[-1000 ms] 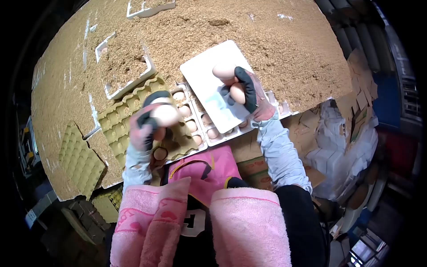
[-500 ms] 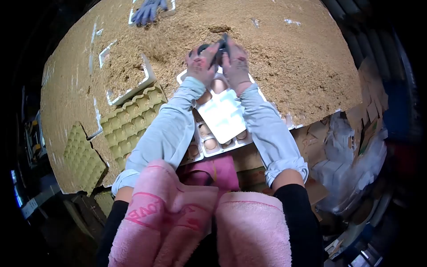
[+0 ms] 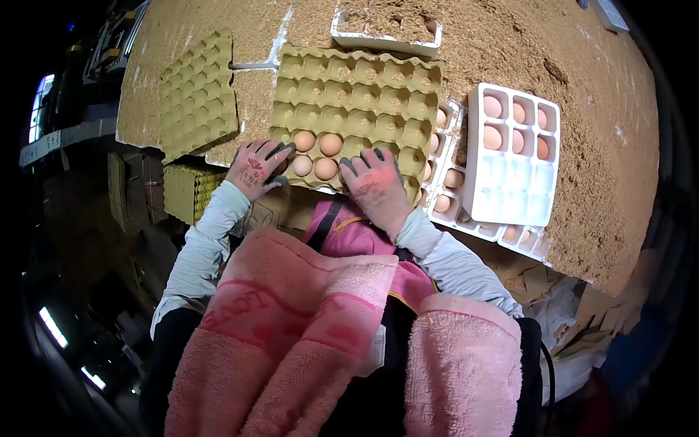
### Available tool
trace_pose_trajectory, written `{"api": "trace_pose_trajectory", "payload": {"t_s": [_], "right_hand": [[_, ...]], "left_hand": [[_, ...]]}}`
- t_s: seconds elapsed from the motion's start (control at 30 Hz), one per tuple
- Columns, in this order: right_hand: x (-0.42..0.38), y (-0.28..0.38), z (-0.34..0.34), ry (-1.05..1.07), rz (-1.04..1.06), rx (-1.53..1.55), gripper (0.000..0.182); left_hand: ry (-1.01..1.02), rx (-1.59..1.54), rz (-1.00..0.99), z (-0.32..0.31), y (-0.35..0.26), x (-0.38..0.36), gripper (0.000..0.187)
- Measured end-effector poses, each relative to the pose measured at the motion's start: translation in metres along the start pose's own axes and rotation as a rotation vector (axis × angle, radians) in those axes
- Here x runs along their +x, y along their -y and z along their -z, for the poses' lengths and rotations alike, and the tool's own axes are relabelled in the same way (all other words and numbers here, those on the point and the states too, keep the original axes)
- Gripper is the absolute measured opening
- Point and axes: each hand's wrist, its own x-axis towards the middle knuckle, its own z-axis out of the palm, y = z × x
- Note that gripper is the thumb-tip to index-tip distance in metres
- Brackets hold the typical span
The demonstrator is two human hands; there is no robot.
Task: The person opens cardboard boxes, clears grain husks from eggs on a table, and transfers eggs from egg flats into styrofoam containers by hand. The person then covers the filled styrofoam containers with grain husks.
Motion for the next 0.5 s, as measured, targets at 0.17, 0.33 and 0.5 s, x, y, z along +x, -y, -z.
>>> {"api": "trace_pose_trajectory", "payload": {"t_s": [0.17, 0.33, 0.5], "right_hand": [[0.007, -0.024, 0.03, -0.141, -0.623, 1.648, 0.047], [0.067, -0.01, 0.013, -0.01, -0.121, 0.379, 0.036], [0.055, -0.007, 0.013, 0.044, -0.285, 0.519, 0.051]], "left_hand": [[-0.208, 0.174, -0.104, -0.043, 0.017, -0.013, 0.059], [-0.433, -1.291, 0.145, 0.015, 0.018, -0.02, 0.044], [-0.286, -1.81, 0.368, 0.015, 0.036, 0.03, 0.039]]}}
